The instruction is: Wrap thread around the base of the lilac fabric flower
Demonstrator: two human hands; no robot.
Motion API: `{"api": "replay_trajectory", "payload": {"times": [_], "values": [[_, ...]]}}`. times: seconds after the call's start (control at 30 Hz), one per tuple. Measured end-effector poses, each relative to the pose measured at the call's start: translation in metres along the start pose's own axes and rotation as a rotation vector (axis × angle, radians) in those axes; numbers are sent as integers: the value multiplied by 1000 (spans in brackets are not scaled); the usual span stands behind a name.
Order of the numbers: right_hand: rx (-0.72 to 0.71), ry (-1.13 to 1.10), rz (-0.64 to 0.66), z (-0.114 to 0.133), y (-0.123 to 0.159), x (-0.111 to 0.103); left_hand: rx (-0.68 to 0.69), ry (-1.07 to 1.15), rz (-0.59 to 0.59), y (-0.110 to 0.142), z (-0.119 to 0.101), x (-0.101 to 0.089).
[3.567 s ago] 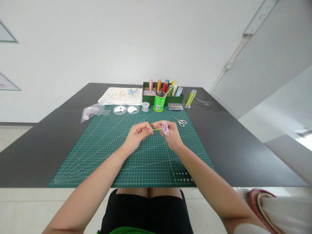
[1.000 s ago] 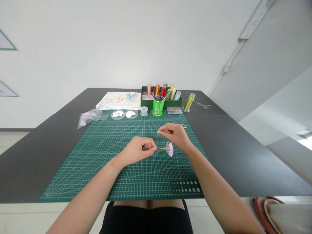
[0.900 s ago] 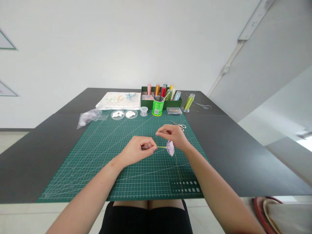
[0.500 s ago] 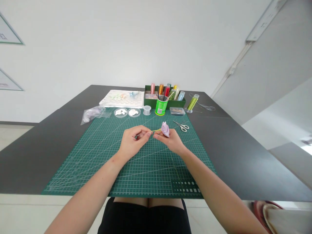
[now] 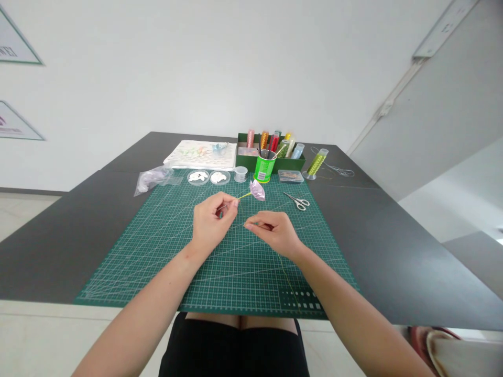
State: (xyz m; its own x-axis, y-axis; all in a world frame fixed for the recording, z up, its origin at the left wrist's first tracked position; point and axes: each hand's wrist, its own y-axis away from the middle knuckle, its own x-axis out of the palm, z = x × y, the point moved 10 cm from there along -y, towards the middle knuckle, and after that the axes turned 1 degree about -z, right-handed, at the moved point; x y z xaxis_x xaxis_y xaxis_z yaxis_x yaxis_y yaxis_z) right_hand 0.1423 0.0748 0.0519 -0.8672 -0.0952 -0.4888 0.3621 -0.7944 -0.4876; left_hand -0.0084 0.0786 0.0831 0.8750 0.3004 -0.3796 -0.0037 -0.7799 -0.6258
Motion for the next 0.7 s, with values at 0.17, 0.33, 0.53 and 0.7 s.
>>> {"api": "replay_trajectory", "payload": {"times": [0.17,0.33,0.53,0.7], "values": [[-134,90,-32,23,4,-5,-36,-37,-19,-1,3,-2],[-231,151,-94,38,10,-11,-79,-69,-11,-3,11,1],[-338,263,-202,52,13,-25,-104,-112,133,-5,19,17],[-401,415,-310,59,18,-38,-57,-151,181,-3,17,26]]}}
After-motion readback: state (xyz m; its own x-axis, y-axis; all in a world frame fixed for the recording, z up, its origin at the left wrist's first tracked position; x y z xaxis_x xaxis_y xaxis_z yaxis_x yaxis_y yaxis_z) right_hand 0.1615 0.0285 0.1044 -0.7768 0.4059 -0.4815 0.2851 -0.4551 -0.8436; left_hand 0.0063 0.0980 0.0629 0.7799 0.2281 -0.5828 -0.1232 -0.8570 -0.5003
